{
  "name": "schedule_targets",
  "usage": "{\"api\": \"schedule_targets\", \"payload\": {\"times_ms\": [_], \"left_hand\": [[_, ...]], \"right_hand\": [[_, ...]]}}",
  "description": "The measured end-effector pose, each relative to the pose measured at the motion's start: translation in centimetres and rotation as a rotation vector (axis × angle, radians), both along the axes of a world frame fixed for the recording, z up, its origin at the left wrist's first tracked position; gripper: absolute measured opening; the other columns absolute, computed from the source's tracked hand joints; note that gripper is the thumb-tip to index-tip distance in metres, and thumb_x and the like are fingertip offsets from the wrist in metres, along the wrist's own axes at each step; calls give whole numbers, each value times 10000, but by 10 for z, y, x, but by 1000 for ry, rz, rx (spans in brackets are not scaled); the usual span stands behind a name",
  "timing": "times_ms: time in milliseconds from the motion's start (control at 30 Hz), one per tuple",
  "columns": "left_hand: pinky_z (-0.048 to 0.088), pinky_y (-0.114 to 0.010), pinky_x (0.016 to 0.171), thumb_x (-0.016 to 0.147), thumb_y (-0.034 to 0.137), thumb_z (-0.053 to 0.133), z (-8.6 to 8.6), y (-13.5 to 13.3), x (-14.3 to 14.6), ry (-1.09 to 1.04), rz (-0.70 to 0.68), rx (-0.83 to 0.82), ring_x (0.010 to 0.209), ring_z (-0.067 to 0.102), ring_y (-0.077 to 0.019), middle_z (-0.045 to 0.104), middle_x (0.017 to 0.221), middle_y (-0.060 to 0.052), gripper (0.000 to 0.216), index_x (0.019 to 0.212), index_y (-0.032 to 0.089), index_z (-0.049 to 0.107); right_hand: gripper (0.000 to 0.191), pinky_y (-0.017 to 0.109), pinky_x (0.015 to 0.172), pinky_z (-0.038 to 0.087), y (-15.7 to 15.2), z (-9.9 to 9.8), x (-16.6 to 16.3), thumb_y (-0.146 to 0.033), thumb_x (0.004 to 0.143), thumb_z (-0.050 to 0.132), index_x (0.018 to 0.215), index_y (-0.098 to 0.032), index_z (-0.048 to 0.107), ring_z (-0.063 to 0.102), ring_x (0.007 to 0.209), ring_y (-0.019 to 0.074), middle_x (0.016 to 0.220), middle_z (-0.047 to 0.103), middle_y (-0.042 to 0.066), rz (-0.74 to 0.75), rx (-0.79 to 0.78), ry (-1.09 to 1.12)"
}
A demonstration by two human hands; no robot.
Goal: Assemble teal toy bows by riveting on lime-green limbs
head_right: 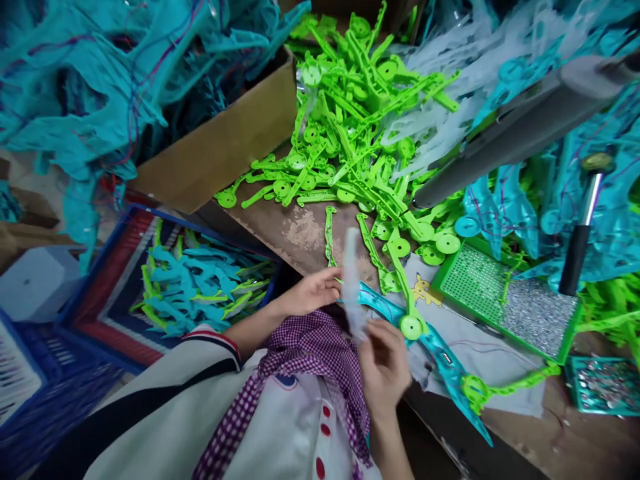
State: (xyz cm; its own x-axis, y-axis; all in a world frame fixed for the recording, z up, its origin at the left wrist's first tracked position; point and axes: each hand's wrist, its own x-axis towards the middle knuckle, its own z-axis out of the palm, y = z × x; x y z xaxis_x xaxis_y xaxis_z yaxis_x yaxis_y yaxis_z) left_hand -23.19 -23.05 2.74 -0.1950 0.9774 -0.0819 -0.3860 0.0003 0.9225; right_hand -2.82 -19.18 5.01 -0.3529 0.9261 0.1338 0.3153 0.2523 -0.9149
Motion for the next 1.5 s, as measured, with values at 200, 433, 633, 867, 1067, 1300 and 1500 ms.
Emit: {"api": "schedule_targets", "payload": {"times_ms": [200,433,633,867,1067,1300,1500], "left_hand": [[609,-335,776,786,590,797,-4,-13,-24,-46,379,-93,824,722,-207,755,915,-69,584,1198,191,687],[597,-326,790,748,578,821,-28,-26,-68,88,568,-155,901,713,-209,746,990,-55,595,1193,207,685],[574,-274,716,727,550,841,-37,-47,-58,85,497,-265,828,692,-179,740,963,-55,597,1179,184,708],[597,-305,804,756,546,823,-42,-63,-52,75,532,-285,941,704,-201,741,1095,-79,571,1191,198,696],[603,-311,796,741,550,835,-40,-62,-50,57,532,-303,911,702,-199,742,1031,-69,579,1180,198,702],[610,-357,857,788,528,807,-29,-42,-73,96,550,-243,1004,705,-232,733,1105,-80,566,1236,213,666],[607,-393,898,823,428,807,-18,-7,-99,126,504,-108,1044,710,-250,711,1158,-72,639,1376,243,544]], "right_hand": [[221,540,875,628,43,5,-52,-430,857,675,1060,-375,744,745,968,286,1065,770,27,350,-234,-74],[331,484,1002,549,104,-5,-192,-303,838,575,1107,-211,744,720,1048,275,1141,765,94,393,18,-198],[341,476,899,561,128,-49,-185,-387,791,643,1025,-162,749,718,930,288,1051,776,136,353,-85,-314],[344,442,840,558,128,-64,-182,-404,755,686,1027,-198,722,682,856,253,955,753,89,452,-31,-389],[341,425,834,550,128,-65,-181,-360,764,660,1053,-188,715,672,837,245,956,747,95,451,-6,-401],[410,426,835,547,128,-63,-177,-396,764,710,1107,-172,720,674,840,244,996,744,106,486,-16,-403],[369,413,824,537,129,-66,-176,-344,769,692,1091,-168,727,661,830,236,990,737,104,475,5,-407]]}}
